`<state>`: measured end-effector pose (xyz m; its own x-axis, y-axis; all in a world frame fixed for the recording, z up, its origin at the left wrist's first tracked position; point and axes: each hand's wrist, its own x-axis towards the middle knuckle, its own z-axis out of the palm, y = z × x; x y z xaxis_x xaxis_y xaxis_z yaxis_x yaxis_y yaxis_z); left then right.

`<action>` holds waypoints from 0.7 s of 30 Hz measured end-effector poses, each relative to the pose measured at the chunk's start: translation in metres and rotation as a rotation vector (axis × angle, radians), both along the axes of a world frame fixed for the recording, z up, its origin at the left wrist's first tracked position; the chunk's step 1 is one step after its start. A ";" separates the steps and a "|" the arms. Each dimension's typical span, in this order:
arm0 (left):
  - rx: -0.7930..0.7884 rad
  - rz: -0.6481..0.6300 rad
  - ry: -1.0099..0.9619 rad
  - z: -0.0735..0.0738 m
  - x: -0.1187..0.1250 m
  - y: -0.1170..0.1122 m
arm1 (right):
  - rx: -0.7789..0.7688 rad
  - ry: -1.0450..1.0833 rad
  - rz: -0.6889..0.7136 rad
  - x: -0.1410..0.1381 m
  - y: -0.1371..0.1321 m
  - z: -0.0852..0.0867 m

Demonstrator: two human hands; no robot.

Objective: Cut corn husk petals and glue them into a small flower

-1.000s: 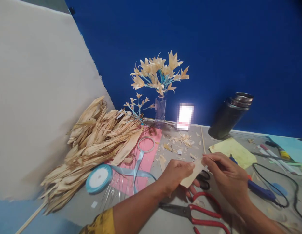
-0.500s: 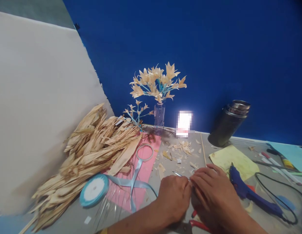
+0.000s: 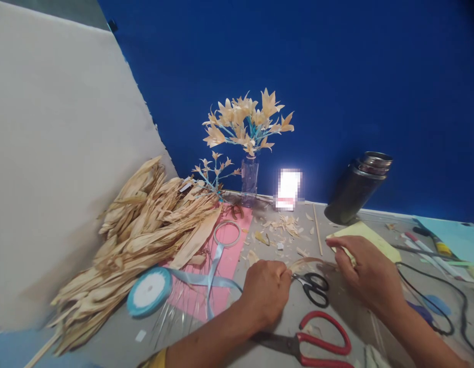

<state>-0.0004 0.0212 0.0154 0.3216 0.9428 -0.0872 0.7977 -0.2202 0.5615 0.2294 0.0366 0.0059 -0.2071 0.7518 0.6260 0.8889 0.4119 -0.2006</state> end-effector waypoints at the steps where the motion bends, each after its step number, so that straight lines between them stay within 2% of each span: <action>1: 0.003 0.002 0.014 -0.001 0.000 0.000 | -0.035 0.056 0.038 -0.002 -0.002 0.001; 3: 0.022 -0.020 0.057 -0.003 0.000 -0.001 | -0.099 0.068 0.151 -0.010 -0.007 0.001; 6: 0.063 -0.072 0.087 -0.008 0.001 -0.002 | -0.132 -0.087 0.246 -0.024 -0.012 -0.005; 8: 0.105 -0.071 0.035 -0.011 0.002 -0.003 | -0.164 -0.135 0.229 -0.029 -0.014 -0.010; 11: 0.137 0.032 -0.142 -0.013 0.001 0.000 | -0.184 -0.041 0.129 -0.030 -0.016 -0.014; 14: 0.111 0.115 -0.347 -0.013 0.000 0.003 | -0.324 0.062 0.119 -0.034 -0.019 -0.013; 17: 0.079 0.090 -0.476 -0.015 0.000 0.004 | -0.511 0.135 0.160 -0.043 -0.024 -0.010; 21: 0.081 0.013 -0.458 -0.018 -0.001 0.004 | -0.572 0.159 0.164 -0.051 -0.029 -0.011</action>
<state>-0.0014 0.0248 -0.0024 0.2978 0.9450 0.1354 0.4747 -0.2696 0.8378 0.1783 0.0076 -0.0048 -0.2861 0.9438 0.1655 0.7640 0.3289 -0.5552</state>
